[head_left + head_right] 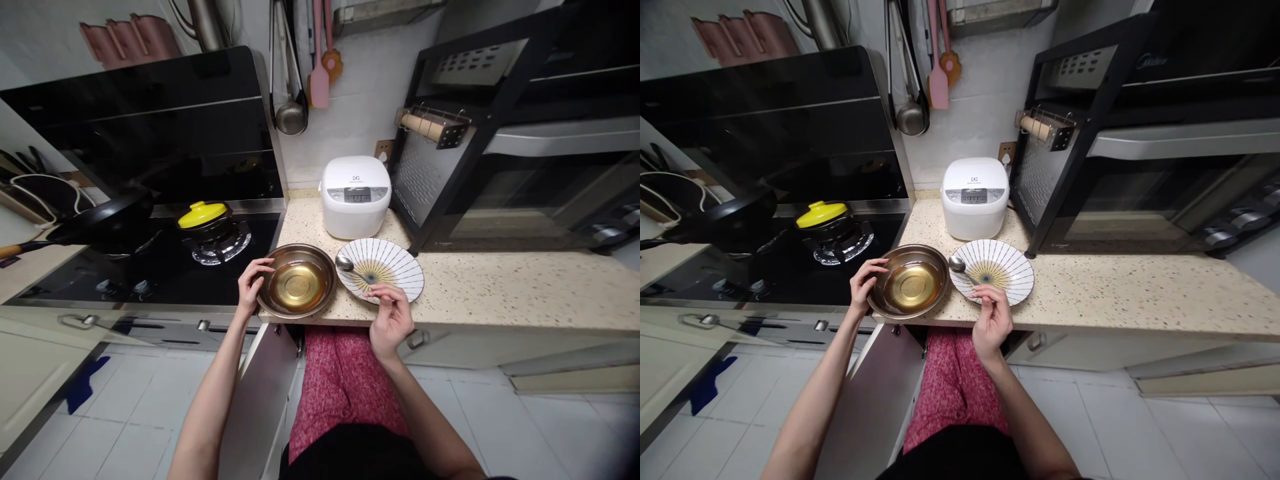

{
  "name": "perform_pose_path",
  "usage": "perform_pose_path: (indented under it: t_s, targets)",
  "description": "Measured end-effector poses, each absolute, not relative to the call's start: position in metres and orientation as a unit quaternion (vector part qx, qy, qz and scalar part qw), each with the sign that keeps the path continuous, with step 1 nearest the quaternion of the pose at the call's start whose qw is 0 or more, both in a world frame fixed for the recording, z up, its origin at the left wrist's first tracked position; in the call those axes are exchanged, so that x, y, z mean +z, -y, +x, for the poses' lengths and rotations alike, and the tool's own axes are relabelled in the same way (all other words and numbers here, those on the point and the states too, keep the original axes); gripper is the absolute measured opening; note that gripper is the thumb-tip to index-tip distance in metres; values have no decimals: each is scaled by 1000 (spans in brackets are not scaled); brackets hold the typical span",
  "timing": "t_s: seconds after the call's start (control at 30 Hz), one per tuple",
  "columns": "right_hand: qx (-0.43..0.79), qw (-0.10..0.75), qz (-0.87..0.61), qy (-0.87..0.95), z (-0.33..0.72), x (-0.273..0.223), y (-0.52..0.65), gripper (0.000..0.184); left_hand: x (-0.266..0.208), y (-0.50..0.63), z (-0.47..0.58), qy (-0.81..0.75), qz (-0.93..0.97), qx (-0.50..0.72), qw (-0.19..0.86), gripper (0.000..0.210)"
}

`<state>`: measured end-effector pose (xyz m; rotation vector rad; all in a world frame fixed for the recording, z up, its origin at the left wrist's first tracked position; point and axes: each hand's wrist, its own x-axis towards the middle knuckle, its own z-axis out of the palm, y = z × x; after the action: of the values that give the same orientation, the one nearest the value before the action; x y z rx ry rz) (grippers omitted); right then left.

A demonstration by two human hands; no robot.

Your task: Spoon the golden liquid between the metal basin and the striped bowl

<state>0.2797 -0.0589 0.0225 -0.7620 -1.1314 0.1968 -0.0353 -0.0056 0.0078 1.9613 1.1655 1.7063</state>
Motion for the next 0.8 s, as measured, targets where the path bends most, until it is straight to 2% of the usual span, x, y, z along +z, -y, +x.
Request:
perform_pose_path:
  t_s: [0.17, 0.4, 0.63, 0.8]
  targets:
    - [66, 752, -366, 544, 289, 20, 56, 22, 7, 5, -37, -397, 686, 592, 148, 40]
    - [-28, 681, -341, 647, 297, 15, 51, 17, 5, 4, -37, -385, 687, 597, 154, 35]
    - [-98, 613, -265, 738, 304, 6, 47, 30, 5, 5, -37, -396, 685, 593, 151, 38]
    - [-99, 574, -254, 772, 309, 4, 46, 28, 5, 4, -37, -399, 687, 589, 144, 39]
